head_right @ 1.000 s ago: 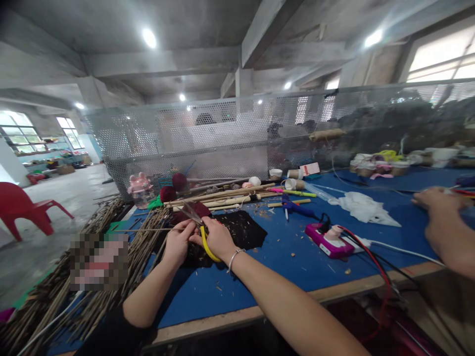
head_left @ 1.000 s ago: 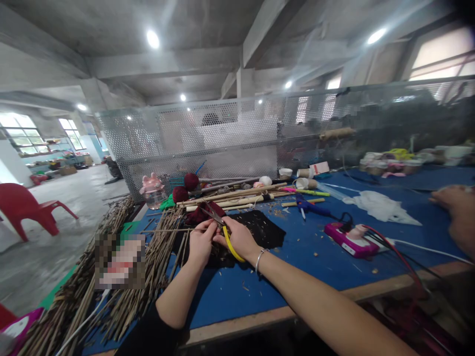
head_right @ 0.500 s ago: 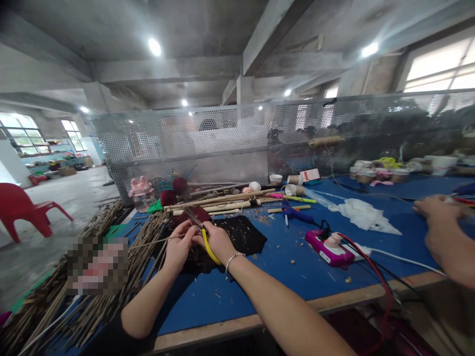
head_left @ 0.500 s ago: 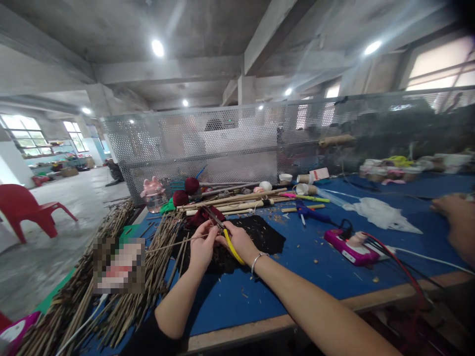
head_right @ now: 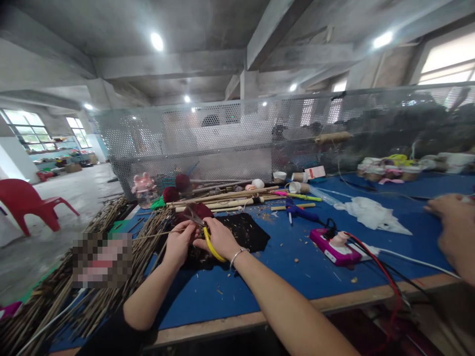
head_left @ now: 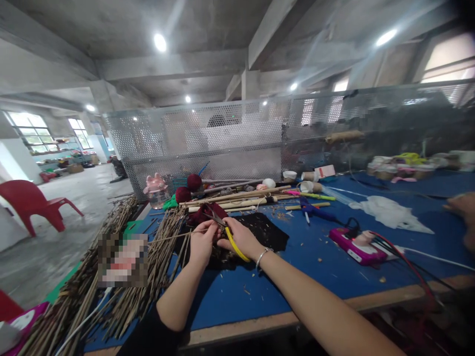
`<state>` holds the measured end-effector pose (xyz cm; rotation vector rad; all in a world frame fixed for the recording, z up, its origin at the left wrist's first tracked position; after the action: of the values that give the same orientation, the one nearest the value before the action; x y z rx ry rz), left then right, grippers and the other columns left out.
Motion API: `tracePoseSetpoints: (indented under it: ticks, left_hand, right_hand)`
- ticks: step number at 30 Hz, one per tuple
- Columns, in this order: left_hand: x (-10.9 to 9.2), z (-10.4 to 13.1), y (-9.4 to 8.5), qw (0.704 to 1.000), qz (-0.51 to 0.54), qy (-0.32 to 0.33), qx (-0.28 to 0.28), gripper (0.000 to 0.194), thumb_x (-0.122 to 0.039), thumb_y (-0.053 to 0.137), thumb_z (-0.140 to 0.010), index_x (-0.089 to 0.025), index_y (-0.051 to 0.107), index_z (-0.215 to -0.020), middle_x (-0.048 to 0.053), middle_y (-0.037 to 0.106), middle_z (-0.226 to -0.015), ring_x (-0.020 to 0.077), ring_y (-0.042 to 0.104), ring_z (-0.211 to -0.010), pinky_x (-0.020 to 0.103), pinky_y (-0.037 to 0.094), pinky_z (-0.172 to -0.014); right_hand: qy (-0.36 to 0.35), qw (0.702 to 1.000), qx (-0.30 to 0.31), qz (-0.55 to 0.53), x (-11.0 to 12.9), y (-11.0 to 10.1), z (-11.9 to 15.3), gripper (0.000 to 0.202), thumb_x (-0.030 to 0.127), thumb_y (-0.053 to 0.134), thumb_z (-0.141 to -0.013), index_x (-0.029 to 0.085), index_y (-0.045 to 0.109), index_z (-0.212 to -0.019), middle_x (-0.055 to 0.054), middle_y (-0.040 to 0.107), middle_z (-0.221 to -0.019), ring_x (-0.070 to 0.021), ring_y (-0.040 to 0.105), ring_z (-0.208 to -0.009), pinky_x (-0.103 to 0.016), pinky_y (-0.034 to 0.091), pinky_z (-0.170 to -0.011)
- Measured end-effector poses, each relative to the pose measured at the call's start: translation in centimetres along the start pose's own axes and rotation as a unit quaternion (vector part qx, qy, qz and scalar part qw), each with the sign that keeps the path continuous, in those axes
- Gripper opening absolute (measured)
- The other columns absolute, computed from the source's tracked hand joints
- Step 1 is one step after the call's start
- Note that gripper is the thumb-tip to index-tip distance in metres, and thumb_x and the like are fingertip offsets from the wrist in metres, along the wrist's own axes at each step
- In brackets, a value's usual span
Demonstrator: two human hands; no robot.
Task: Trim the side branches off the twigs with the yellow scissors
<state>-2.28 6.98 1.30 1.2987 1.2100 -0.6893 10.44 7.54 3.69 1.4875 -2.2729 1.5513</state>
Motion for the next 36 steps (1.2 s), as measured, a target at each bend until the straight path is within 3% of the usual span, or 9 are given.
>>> tracePoseSetpoints:
  ticks: [6,13,24,36]
  left_hand:
    - [0.3,0.2,0.3,1.0,0.005,-0.005,0.014,0.031,-0.033,0.071,-0.06,-0.01,0.066,-0.081,0.002,0.064,-0.062,0.0098,0.056,-0.053,0.021,0.045,-0.054]
    - [0.1,0.5,0.8,1.0,0.008,0.006,0.022,0.036,-0.036,0.072,-0.059,-0.01,0.069,-0.084,0.009,0.069,-0.075,0.0149,0.062,-0.064,0.025,0.048,-0.062]
    - [-0.7,0.6,0.5,0.999,-0.029,0.027,0.014,0.028,-0.034,0.07,-0.062,-0.01,0.068,-0.077,0.004,0.066,-0.064,0.012,0.058,-0.056,0.023,0.046,-0.057]
    - [-1.2,0.7,0.4,0.997,-0.054,0.048,0.008,0.03,-0.035,0.068,-0.063,-0.009,0.068,-0.078,0.004,0.065,-0.063,0.0119,0.058,-0.057,0.022,0.045,-0.058]
  right_hand:
    - [-0.009,1.0,-0.024,-0.011,0.4,0.2,0.0,0.051,0.041,0.064,-0.07,0.018,0.043,-0.11,-0.008,0.053,-0.102,-0.0199,0.052,-0.092,-0.031,0.041,-0.078]
    - [-0.02,0.998,-0.044,-0.028,0.8,0.5,0.0,0.051,0.046,0.059,-0.075,0.017,0.042,-0.113,-0.009,0.053,-0.102,-0.0206,0.053,-0.092,-0.032,0.042,-0.079]
    - [-0.039,0.997,-0.061,0.031,1.1,-0.3,-0.1,0.056,0.048,0.065,-0.068,0.018,0.046,-0.111,-0.01,0.053,-0.097,-0.0225,0.05,-0.09,-0.036,0.04,-0.08]
    - [0.005,0.998,-0.041,-0.037,0.8,0.4,0.3,0.032,0.044,0.057,-0.077,0.019,0.051,-0.097,-0.004,0.06,-0.081,-0.0156,0.056,-0.069,-0.023,0.04,-0.063]
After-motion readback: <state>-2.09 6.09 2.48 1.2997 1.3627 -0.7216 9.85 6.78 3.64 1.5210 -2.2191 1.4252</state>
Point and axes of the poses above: each hand's wrist, its own z-axis away from the middle knuckle, its own y-axis out of the palm, x = y × z, the point moved 7 cm from there along -z, towards the middle knuckle
